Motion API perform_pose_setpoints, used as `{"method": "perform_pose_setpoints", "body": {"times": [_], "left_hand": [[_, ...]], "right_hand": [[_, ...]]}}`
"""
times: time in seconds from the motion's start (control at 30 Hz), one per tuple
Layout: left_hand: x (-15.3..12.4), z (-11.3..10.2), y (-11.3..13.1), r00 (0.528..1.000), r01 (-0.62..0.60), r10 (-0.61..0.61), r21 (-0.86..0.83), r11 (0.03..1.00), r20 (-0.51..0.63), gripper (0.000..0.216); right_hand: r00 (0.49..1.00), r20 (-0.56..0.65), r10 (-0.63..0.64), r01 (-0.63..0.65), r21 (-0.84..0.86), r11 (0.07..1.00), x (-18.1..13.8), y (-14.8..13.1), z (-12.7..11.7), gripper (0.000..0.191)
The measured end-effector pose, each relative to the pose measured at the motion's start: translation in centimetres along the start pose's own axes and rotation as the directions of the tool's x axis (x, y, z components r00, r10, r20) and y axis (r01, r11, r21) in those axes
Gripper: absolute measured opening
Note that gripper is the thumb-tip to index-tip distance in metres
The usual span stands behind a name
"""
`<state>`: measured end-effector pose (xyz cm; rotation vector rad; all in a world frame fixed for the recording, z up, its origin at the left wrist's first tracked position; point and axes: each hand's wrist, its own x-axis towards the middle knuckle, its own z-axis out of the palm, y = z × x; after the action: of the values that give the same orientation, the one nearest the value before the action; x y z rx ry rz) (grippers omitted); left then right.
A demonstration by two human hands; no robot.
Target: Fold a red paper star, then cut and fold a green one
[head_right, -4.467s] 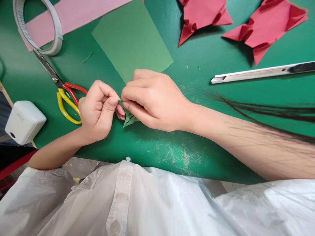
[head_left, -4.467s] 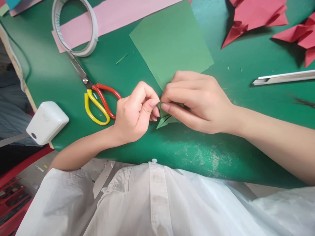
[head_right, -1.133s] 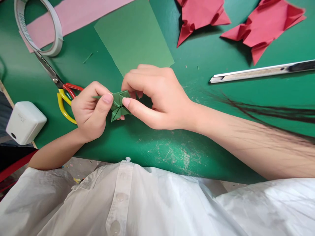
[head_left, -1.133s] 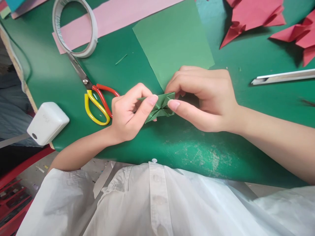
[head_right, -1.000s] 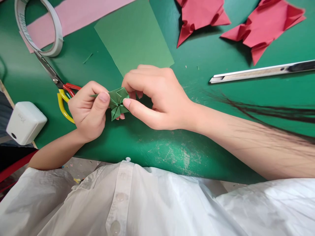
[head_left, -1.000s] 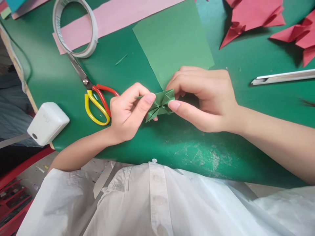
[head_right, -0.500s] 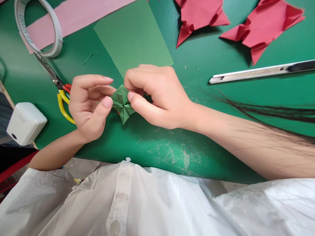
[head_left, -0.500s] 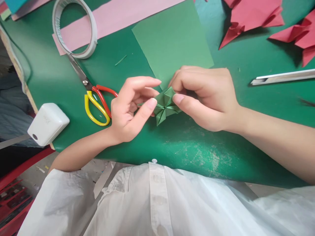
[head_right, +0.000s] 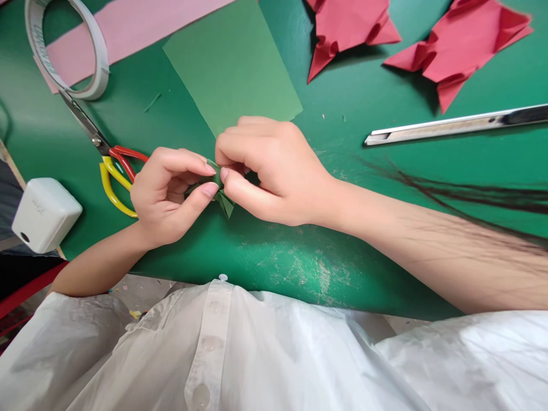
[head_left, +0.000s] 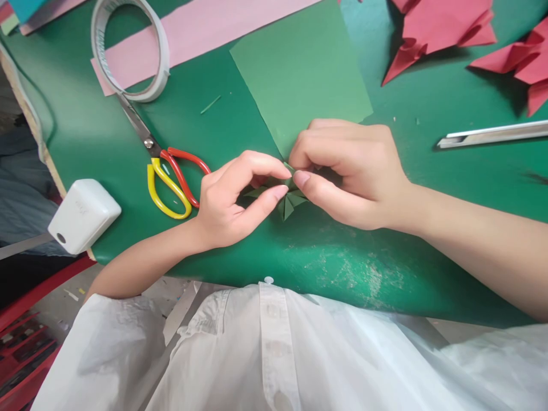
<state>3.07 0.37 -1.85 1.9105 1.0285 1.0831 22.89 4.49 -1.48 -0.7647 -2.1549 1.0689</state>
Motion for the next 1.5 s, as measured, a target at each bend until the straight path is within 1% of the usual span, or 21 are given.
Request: {"method": "perform_pose_setpoints", "body": {"times": [0.03, 0.17, 0.53, 0.67, 0.8, 0.9, 1.1, 1.23, 1.33, 1.4, 1.5], "left_hand": [[-0.02, -0.02, 0.08, 1.000, 0.016, -0.016, -0.003, 1.000, -0.001, 0.015], [-0.06, -0.14, 0.12, 1.000, 0.017, -0.017, 0.004, 1.000, 0.021, 0.012], [-0.18, -0.18, 0.39, 1.000, 0.022, -0.023, 0.019, 1.000, 0.016, 0.017], [-0.31, -0.14, 0.43, 0.997, 0.081, -0.081, 0.025, 0.996, 0.003, 0.019], [-0.32, -0.22, 0.38, 0.999, 0.038, -0.038, 0.017, 0.999, 0.008, 0.023], [-0.26, -0.27, 0.37, 0.999, 0.051, -0.051, -0.018, 0.999, 0.004, 0.021], [-0.17, -0.33, 0.40, 0.999, 0.034, -0.034, -0.020, 0.999, -0.004, 0.015], [-0.26, -0.37, 0.52, 0.996, 0.092, -0.092, 0.003, 0.996, -0.002, 0.012], [-0.38, -0.36, 0.53, 0.995, 0.103, -0.103, 0.037, 0.994, 0.006, 0.013], [-0.43, -0.36, 0.49, 0.994, 0.108, -0.109, 0.049, 0.993, 0.010, 0.014], [-0.44, -0.36, 0.43, 0.995, 0.102, -0.102, 0.017, 0.995, 0.010, 0.014]], "right_hand": [[1.000, -0.002, -0.003, 0.003, 0.000, 1.000, 0.01, -0.01, -0.01, 0.020], [1.000, -0.005, -0.010, 0.010, 0.001, 1.000, 0.00, -0.03, -0.03, 0.019], [1.000, 0.014, -0.013, 0.012, 0.048, 0.999, -0.03, -0.02, -0.12, 0.020], [1.000, 0.024, -0.017, 0.017, 0.015, 1.000, -0.05, -0.04, -0.07, 0.020], [0.998, 0.060, -0.028, 0.030, -0.035, 0.999, 0.00, -0.06, -0.08, 0.019], [0.997, 0.066, -0.050, 0.054, -0.060, 0.997, 0.02, -0.02, -0.07, 0.020], [0.999, 0.007, -0.052, 0.053, -0.118, 0.992, -0.21, -0.08, 0.22, 0.019], [0.998, -0.049, -0.034, 0.028, -0.123, 0.992, -0.44, -0.37, 0.41, 0.013], [0.996, -0.087, -0.028, 0.017, -0.121, 0.992, -0.54, -0.48, 0.47, 0.013], [0.993, -0.104, -0.050, 0.038, -0.117, 0.992, -0.55, -0.47, 0.49, 0.013], [0.988, -0.116, -0.102, 0.085, -0.140, 0.986, -0.48, -0.41, 0.49, 0.013]]}}
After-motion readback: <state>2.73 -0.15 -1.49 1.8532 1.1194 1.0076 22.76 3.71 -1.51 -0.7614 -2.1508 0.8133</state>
